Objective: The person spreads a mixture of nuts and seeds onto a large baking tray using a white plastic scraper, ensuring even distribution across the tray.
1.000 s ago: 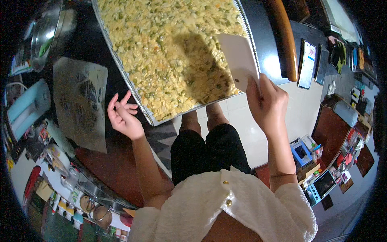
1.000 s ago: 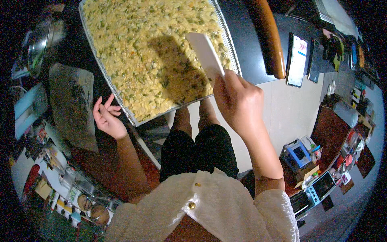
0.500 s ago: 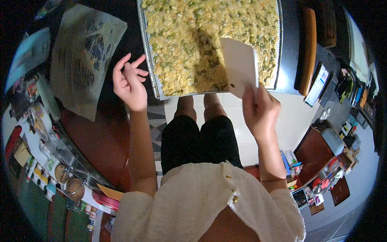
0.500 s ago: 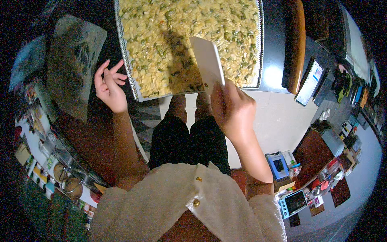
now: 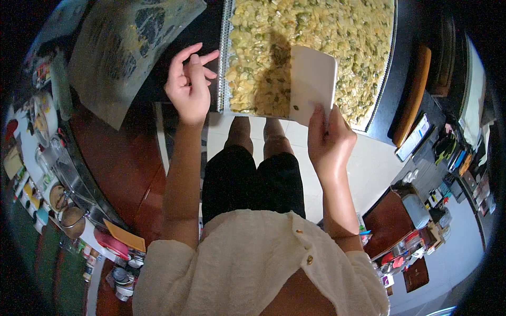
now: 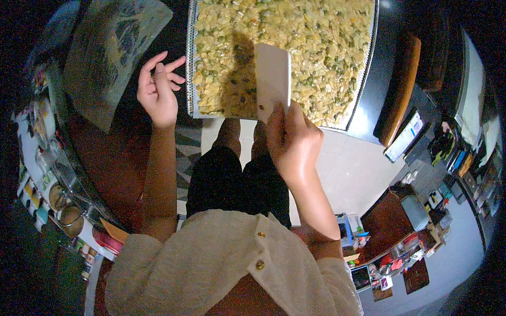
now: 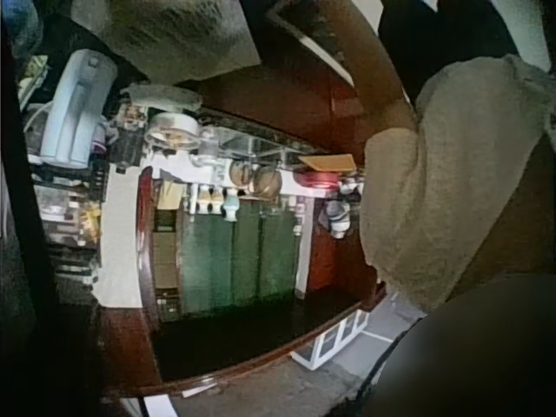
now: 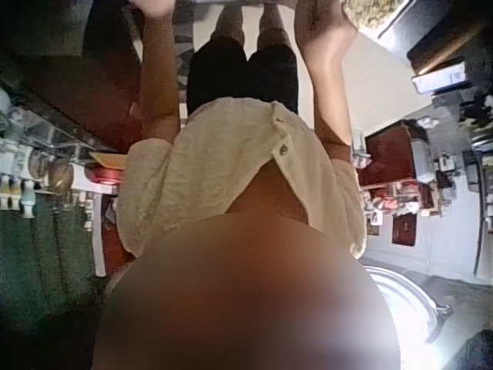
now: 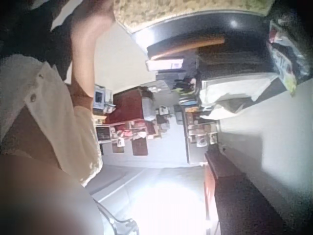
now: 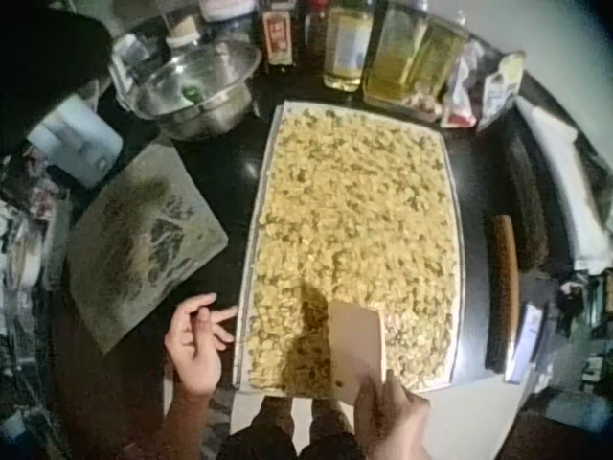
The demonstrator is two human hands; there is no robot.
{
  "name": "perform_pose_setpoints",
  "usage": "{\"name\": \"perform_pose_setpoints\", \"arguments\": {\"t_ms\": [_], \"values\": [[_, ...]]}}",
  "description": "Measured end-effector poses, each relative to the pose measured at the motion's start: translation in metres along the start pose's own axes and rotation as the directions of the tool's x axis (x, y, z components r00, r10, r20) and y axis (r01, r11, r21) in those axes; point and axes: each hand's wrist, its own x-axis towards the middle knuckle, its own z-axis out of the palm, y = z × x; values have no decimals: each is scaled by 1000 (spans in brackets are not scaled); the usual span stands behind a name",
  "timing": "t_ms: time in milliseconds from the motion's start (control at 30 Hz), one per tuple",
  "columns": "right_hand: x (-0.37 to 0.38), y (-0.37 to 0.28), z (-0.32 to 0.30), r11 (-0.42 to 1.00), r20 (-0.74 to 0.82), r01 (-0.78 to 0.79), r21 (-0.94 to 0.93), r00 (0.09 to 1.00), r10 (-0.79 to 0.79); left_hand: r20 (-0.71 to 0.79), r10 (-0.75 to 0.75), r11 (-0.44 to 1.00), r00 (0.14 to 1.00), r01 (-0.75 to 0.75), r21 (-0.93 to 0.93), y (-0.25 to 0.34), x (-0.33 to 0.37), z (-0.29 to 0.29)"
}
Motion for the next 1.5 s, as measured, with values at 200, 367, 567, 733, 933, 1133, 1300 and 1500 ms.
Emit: {"name": "perform_pose_setpoints", "arguments": {"t_ms": [200,367,567,733,933,1133,1300,1500], "values": [[-1,-12,9,1000,10,18,14,1000,-18,-10,18,996,1000,-19,-83,-5,-1,1],[-3,-14,15,998,-45,-33,56,998,36,24,29,998,999,-28,-53,-4,-1,0],[-2,-18,18,998,-44,7,60,999,-5,11,58,997,998,-57,-61,-5,1,1],[1,-1,12,962,-169,-49,268,981,97,25,56,997,998,-55,-55,-10,-2,0],[-9,5,19,998,-62,26,51,998,-23,20,70,996,997,-69,-61,-7,0,1],[-4,-5,22,998,-65,10,64,998,-6,15,59,997,998,-58,-55,-6,-1,0],[1,-10,24,995,-72,24,100,997,-17,2,77,996,997,-77,-41,-9,0,0],[6,-22,13,988,-9,19,155,1000,-17,14,75,996,997,-75,-46,-9,-1,0]]}}
